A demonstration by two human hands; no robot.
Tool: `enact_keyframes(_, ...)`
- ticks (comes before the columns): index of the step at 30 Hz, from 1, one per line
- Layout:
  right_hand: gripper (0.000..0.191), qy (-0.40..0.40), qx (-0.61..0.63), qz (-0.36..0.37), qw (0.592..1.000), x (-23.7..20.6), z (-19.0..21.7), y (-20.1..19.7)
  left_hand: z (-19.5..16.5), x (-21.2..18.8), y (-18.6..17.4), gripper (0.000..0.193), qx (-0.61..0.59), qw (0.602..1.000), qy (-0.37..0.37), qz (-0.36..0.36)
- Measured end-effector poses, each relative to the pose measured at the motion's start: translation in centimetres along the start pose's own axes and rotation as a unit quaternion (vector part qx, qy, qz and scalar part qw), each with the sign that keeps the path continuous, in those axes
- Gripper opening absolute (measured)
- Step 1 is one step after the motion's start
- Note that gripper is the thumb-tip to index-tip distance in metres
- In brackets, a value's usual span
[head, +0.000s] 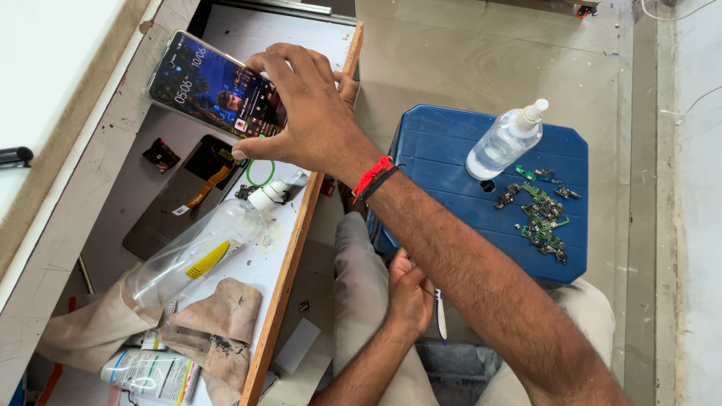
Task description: The person sits and cleans small disassembled phone circuit boards with a toothbrush, applying liquid from a bottle onto the boards and brushing them one at a time over a blue stool, then placing the cleaned boards back on the stool.
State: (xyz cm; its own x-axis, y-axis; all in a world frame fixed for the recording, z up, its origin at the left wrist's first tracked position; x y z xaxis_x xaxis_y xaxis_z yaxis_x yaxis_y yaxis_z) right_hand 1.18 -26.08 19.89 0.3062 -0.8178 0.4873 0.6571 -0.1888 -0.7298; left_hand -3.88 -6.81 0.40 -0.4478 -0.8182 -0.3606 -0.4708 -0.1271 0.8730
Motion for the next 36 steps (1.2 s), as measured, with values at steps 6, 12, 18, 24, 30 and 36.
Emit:
enact_keyframes(6,0.098,-0.020,0.021,-0.052,0.998,-0.3,0.5,-0.5,0.0,0.0,-0.3,0.047,0.001,1.000,-0.006,-0.019)
enact_keyframes(12,0.096,-0.010,0.032,-0.044,0.998,-0.6,0.3,-0.3,-0.1,0.0,-0.5,0.045,0.008,1.000,-0.004,-0.018)
enact_keyframes(18,0.091,-0.009,0.032,-0.018,0.999,-0.7,0.9,0.6,-0.1,-0.1,-0.7,0.033,0.022,1.000,-0.008,-0.005)
enact_keyframes(24,0.063,0.027,0.022,-0.021,0.999,-0.6,0.7,0.5,-0.4,-0.3,-0.2,0.029,0.030,0.998,0.013,0.044)
enact_keyframes(30,0.074,0.005,0.005,0.019,1.000,0.1,-0.1,-0.6,-0.3,0.0,0.3,0.049,-0.004,0.997,0.023,0.067)
enact_keyframes(36,0.115,0.096,-0.069,0.168,0.979,0.8,-1.2,0.4,-0.2,-0.2,0.4,0.028,0.029,0.999,-0.018,0.015)
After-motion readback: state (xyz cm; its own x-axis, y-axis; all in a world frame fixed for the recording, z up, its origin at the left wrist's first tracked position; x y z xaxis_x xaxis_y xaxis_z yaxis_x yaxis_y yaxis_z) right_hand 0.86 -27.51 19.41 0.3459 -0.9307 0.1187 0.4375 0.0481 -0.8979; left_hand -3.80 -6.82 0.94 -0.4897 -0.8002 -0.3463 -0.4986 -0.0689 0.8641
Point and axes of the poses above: each hand's wrist, its own x-axis towards the middle knuckle, its own y-axis out of the palm, z = x × y, the point moved 5 cm from there along x, towards the middle knuckle, and after that the axes turned 5 degrees about -y, right-handed, at the moved point
